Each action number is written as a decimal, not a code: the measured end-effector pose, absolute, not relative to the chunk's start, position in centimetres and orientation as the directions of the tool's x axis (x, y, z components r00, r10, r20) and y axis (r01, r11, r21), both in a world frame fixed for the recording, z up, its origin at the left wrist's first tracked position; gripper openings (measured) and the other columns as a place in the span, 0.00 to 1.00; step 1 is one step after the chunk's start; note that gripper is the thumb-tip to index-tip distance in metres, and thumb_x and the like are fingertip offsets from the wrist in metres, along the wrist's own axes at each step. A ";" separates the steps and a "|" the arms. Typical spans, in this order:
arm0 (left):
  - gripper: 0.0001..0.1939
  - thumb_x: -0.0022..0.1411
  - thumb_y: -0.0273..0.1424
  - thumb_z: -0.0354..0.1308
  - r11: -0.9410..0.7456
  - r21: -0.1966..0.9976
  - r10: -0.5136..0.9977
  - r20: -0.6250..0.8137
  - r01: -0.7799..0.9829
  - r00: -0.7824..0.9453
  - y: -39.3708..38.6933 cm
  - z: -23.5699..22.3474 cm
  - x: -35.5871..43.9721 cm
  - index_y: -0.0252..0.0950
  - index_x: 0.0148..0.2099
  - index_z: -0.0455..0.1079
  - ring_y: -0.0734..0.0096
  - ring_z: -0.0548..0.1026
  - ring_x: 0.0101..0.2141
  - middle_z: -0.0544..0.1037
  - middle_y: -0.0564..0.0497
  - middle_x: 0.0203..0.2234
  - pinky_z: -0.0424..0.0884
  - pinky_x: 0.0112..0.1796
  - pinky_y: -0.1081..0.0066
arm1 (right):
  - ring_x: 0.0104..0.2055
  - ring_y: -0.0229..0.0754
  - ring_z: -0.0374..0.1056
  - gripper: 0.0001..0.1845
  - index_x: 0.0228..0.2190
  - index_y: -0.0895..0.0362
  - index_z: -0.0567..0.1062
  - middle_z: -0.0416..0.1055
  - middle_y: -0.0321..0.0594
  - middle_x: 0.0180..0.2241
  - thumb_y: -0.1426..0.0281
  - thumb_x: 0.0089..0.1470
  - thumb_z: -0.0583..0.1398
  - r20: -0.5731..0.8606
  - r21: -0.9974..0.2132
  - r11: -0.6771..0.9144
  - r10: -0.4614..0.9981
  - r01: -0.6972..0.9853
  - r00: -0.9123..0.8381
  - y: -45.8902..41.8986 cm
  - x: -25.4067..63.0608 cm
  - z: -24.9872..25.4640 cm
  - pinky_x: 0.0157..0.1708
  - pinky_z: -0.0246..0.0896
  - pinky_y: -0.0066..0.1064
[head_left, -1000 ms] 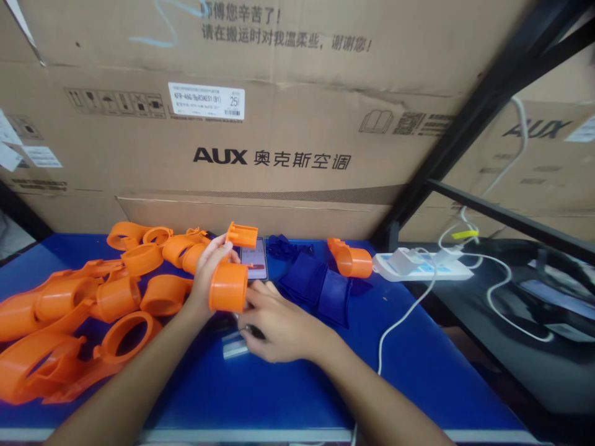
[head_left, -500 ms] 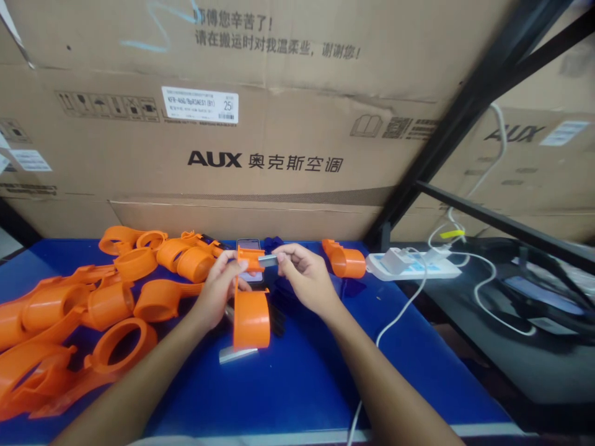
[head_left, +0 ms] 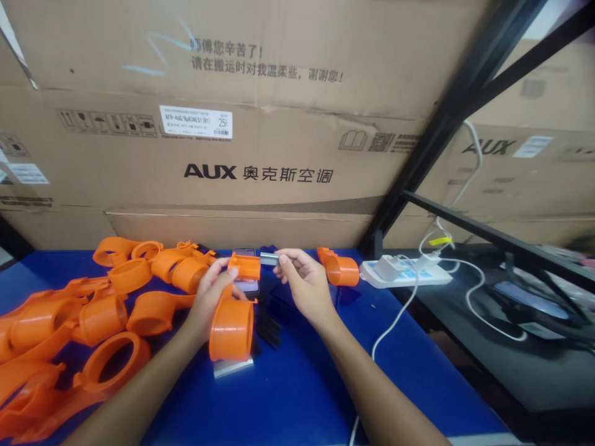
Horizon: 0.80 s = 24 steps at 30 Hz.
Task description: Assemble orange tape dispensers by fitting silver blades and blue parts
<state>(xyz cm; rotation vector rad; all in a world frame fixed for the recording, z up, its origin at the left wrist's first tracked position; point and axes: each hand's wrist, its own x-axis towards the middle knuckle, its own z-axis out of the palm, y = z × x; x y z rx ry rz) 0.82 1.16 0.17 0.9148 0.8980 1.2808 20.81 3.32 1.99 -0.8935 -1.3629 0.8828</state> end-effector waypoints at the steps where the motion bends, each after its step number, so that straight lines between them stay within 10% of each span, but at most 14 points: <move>1: 0.28 0.56 0.50 0.68 0.062 0.925 0.997 -0.038 -0.374 0.072 1.1 0.2 0.8 0.41 0.52 0.68 0.64 0.76 0.18 0.80 0.51 0.25 0.69 0.21 0.69 | 0.29 0.40 0.69 0.17 0.41 0.55 0.79 0.75 0.38 0.28 0.55 0.61 0.64 0.414 -0.910 0.414 0.910 -0.006 0.021 3.3 20.8 2.0 0.28 0.64 0.30; 24: 0.26 0.55 0.50 0.69 -0.040 0.939 0.999 0.046 -0.342 0.009 1.9 0.2 0.5 0.37 0.45 0.70 0.70 0.75 0.18 0.82 0.46 0.30 0.73 0.22 0.71 | 0.27 0.38 0.66 0.18 0.29 0.55 0.73 0.72 0.34 0.25 0.56 0.52 0.71 0.366 -0.930 0.364 0.930 -0.056 -0.022 3.1 20.6 2.3 0.29 0.60 0.29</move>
